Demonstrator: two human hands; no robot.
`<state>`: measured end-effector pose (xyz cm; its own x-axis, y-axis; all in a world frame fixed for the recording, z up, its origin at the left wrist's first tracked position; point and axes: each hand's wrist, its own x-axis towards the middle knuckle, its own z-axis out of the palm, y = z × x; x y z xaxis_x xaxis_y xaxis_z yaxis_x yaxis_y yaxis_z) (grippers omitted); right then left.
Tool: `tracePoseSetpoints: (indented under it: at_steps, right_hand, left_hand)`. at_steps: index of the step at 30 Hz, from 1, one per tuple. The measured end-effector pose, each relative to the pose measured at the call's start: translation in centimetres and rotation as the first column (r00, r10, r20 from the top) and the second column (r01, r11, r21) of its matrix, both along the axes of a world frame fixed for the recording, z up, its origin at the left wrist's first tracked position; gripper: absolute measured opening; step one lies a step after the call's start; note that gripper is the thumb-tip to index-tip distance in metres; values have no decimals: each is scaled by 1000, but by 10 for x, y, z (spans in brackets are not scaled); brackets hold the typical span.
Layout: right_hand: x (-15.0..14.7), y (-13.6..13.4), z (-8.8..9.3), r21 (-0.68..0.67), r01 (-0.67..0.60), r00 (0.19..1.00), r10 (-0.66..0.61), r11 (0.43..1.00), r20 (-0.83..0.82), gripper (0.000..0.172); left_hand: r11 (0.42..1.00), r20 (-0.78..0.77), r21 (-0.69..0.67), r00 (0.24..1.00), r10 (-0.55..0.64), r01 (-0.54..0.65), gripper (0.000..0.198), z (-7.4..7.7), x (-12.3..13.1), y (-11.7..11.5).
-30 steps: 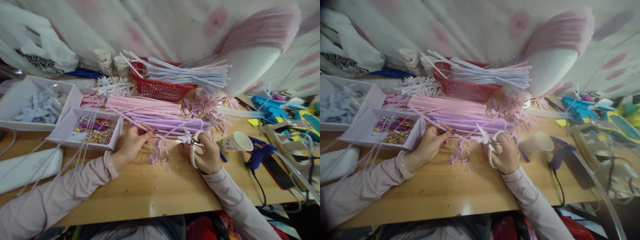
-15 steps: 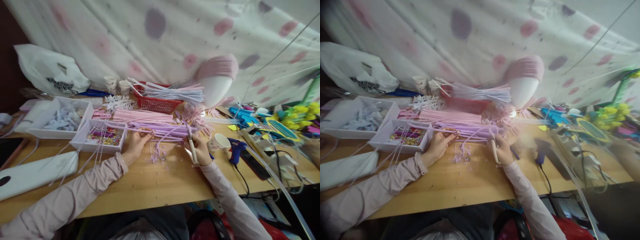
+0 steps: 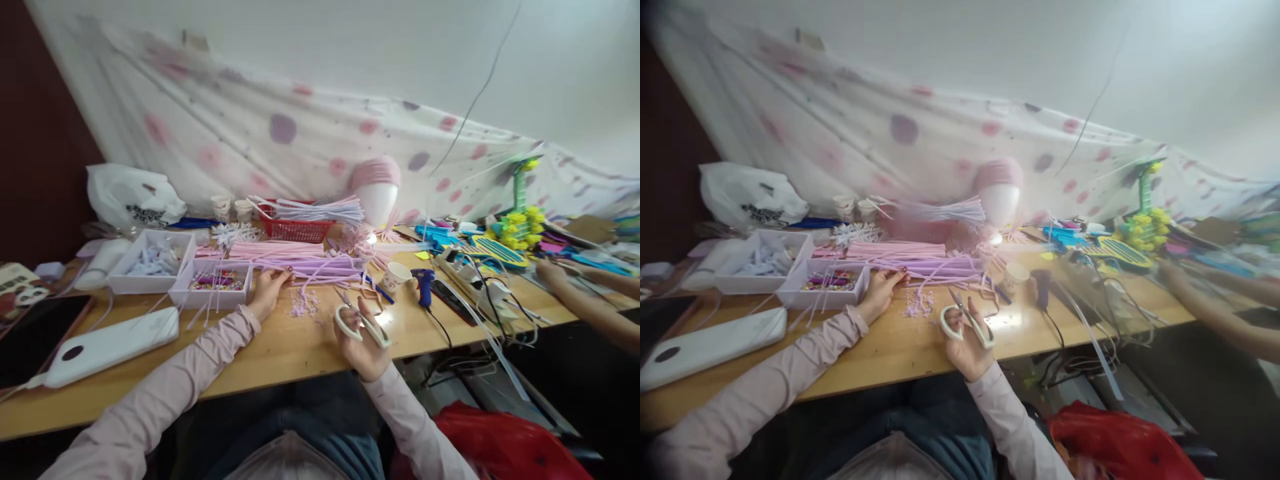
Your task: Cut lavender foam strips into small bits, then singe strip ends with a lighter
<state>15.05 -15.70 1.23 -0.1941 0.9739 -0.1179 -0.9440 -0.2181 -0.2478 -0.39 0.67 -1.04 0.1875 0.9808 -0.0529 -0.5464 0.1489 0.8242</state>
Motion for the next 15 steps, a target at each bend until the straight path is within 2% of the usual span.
tracePoseSetpoints:
  at_steps: [5,7,9,12,15]
  right_hand:
    - [-1,6,-7,55,29,999,-31,998,40,7]
    - [-1,6,-7,55,11,1000,-12,998,20,8]
    - [0,7,-6,28,44,999,-43,999,-29,9]
    - [2,11,2,-40,125,990,-128,991,-58,6]
    - [10,15,19,-27,73,997,-74,997,-35,3]
  left_hand:
    - [998,-30,49,999,43,-41,42,1,-1,-1]
    - [997,-40,59,997,60,-58,43,0,-1,-1]
    - [996,-52,65,996,71,-67,45,0,-1,0]
    - [994,-69,70,994,88,-83,44,1,-1,1]
    - [993,-88,64,991,105,-100,42,2,-2,1]
